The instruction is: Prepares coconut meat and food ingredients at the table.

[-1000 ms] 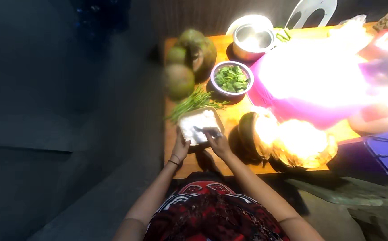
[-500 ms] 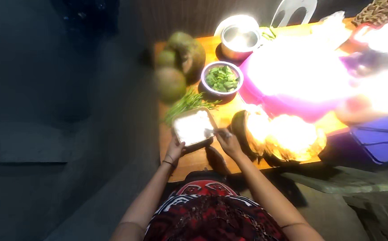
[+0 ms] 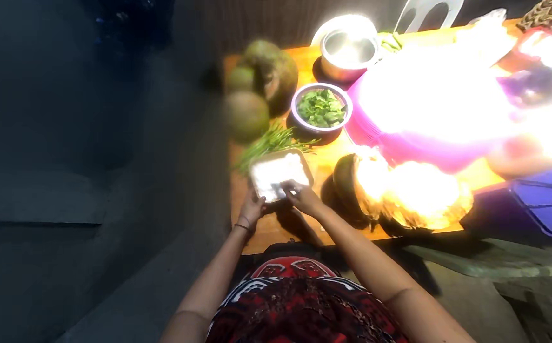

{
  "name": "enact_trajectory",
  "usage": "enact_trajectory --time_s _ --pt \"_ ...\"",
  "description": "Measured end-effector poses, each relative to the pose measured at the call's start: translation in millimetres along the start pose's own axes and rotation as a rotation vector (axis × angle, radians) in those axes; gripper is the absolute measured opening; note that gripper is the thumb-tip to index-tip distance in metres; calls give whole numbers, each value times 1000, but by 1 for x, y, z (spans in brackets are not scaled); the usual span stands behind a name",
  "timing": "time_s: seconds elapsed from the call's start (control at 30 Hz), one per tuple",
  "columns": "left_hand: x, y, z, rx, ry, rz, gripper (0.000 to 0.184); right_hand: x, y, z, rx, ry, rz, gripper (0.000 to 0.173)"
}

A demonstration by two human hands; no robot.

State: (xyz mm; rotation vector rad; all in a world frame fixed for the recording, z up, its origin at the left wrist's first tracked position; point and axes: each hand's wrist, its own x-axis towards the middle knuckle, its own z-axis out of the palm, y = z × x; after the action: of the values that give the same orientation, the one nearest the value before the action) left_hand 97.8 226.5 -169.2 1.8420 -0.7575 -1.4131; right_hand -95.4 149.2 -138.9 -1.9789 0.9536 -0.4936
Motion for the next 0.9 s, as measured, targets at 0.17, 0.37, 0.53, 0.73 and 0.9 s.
enact_trajectory --time_s 0.17,0.37,0.53,0.73,0.9 --pt "-3 4 7 -18 15 -19 57 3 -11 -19 57 81 -5 27" --pt "-4 3 7 62 17 -2 55 24 12 -35 -59 16 114 29" --pt "-6 2 11 44 44 7 55 30 11 -44 23 375 62 27" --pt "-6 3 9 65 40 -1 55 36 29 -46 -6 287 196 29" --pt "-6 1 9 52 44 -15 58 8 8 -52 616 645 110 18"
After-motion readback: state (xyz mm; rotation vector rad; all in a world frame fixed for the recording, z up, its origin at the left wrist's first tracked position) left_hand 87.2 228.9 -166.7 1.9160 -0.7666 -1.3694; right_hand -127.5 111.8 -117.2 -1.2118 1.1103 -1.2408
